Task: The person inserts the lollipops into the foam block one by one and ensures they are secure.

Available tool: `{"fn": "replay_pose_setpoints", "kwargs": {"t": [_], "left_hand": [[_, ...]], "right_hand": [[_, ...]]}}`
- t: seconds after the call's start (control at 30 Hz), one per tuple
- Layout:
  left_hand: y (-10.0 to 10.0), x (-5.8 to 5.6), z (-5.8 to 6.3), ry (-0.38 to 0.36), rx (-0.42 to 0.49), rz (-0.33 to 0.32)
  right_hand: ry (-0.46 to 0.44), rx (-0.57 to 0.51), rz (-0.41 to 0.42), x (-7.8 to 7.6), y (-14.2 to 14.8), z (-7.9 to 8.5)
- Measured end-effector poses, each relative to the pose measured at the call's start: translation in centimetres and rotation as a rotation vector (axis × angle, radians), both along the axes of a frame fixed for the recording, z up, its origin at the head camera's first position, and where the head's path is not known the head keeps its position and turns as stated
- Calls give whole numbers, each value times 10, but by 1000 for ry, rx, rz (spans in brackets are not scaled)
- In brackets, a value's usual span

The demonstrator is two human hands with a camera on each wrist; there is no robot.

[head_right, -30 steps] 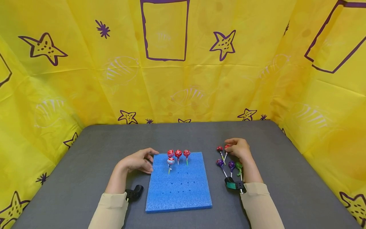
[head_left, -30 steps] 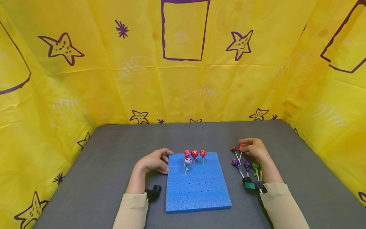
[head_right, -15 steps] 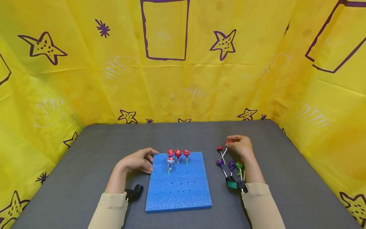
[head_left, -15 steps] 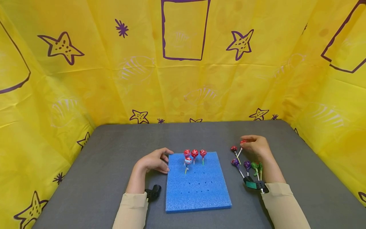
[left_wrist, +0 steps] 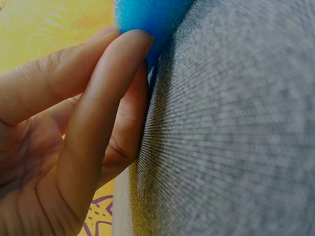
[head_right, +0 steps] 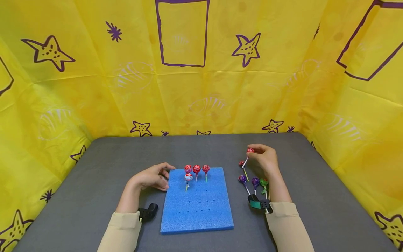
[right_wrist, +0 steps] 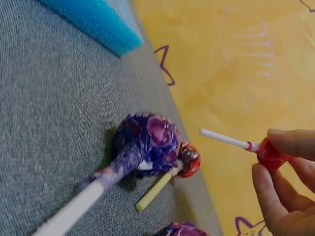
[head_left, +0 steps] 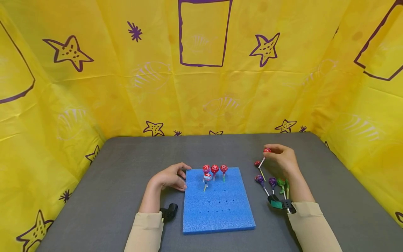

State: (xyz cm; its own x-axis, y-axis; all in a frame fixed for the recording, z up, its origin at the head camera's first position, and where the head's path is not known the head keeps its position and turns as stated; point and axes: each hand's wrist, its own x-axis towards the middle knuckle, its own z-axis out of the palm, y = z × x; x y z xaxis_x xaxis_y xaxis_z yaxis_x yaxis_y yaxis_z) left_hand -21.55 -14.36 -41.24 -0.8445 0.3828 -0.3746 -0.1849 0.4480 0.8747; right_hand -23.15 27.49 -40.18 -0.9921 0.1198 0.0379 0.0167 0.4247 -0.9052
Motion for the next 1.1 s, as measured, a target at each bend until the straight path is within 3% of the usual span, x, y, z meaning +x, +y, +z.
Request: {"fn": "replay_pose_setpoints", "kwargs": {"t": [0.77,1.1], "left_hand": [[1,-1,-3,-2,-23,24],[2,-1,-2,-4,-30,39]], "right_hand": [[53,-192,89,6,-24,18],[121,-272,160,11,-45,26]]}}
